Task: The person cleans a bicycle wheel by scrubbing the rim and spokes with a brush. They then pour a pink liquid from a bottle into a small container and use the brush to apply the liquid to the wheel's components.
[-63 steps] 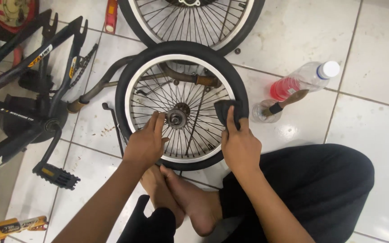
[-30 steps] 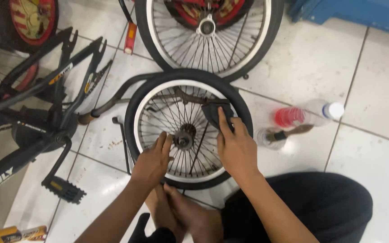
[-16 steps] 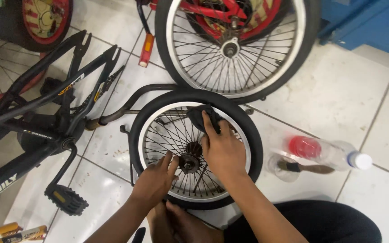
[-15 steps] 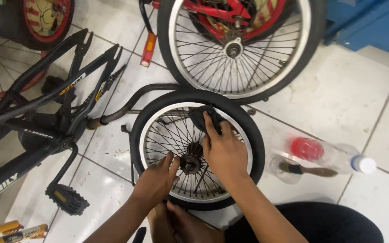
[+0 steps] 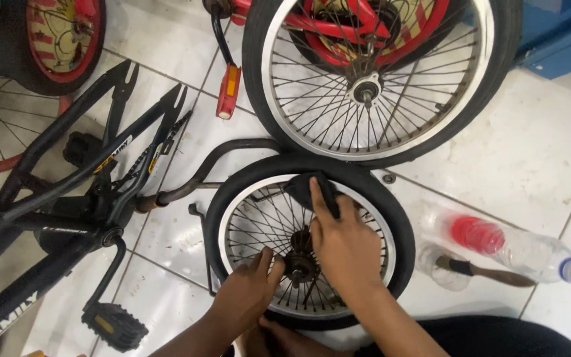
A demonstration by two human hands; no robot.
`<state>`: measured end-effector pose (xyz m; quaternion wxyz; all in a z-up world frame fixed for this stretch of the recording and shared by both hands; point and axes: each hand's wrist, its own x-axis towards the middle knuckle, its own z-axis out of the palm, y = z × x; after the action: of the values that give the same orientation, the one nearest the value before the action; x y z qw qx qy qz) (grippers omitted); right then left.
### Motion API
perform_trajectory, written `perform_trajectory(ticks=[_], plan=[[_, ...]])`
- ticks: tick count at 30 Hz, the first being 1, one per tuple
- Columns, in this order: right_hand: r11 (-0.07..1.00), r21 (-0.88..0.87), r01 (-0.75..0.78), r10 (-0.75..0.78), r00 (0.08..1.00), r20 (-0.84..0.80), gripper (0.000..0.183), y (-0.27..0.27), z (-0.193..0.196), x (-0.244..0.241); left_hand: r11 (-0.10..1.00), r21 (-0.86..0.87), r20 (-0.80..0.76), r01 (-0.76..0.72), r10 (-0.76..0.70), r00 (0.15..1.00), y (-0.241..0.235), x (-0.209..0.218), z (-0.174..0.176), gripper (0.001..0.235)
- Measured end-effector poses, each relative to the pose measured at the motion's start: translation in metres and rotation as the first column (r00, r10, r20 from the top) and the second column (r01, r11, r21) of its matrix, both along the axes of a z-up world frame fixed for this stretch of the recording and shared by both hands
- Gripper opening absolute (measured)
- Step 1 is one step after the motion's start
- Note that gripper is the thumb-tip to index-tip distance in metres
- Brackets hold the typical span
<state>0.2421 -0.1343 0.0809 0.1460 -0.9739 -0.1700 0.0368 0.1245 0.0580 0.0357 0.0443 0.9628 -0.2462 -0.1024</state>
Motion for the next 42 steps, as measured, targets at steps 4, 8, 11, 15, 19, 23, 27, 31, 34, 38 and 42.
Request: perform_trajectory(ticks=[4,8,11,15,19,23,27,31,34,38,42], plan=[[0.996,-0.089,0.022,-0.005,0.982,0.187,0.062,-0.010,0.003,-0.003,0.999,0.043,0.064,0.014,-0.017,0.998,0.000,0.003,-0.003,0.038],[0.991,-0.101,0.090,-0.076,0.988,0.137,0.061,-0.022,0.004,-0.018,0.993,0.108,0.080,0.041,-0.050,0.996,-0.004,-0.005,-0.001,0.040],[0.980,-0.114,0.162,-0.146,0.980,0.134,0.059,-0.038,0.001,-0.029,0.987,0.157,-0.003,0.046,-0.046,0.999,-0.009,-0.006,0.003,0.054],[0.963,-0.154,0.222,-0.237,0.968,-0.085,0.060,-0.058,0.024,-0.045,0.957,0.289,0.318,-0.013,-0.083,0.944,-0.015,-0.013,0.002,0.036],[0.950,-0.124,0.287,-0.304,0.941,-0.150,0.058,-0.089,0.023,-0.074,0.951,0.310,0.089,0.004,-0.034,0.995,-0.022,-0.019,0.007,0.053],[0.935,-0.134,0.327,-0.351,0.903,-0.247,0.062,-0.112,0.013,-0.107,0.984,0.175,-0.031,-0.020,0.026,0.999,-0.024,-0.018,0.016,0.049],[0.941,-0.098,0.325,-0.339,0.910,-0.240,0.062,-0.123,0.004,-0.131,0.981,0.193,-0.247,-0.008,0.056,0.967,-0.026,-0.010,0.026,0.062],[0.949,-0.052,0.310,-0.312,0.913,-0.262,0.061,-0.126,0.011,-0.136,0.982,0.178,-0.246,0.056,-0.011,0.969,-0.020,-0.016,0.042,0.072],[0.964,-0.016,0.264,-0.261,0.941,-0.214,0.061,-0.124,0.010,-0.130,0.975,0.196,-0.208,0.102,-0.060,0.976,-0.020,-0.018,0.041,0.073],[0.983,0.063,0.174,-0.180,0.977,0.111,0.059,-0.107,0.015,-0.100,0.978,0.201,-0.109,0.061,-0.039,0.993,-0.015,-0.019,0.026,0.071],[0.978,0.016,0.206,-0.206,0.963,0.173,0.056,-0.099,0.007,-0.091,0.988,0.153,-0.068,0.024,-0.014,0.998,-0.010,-0.023,0.007,0.069]])
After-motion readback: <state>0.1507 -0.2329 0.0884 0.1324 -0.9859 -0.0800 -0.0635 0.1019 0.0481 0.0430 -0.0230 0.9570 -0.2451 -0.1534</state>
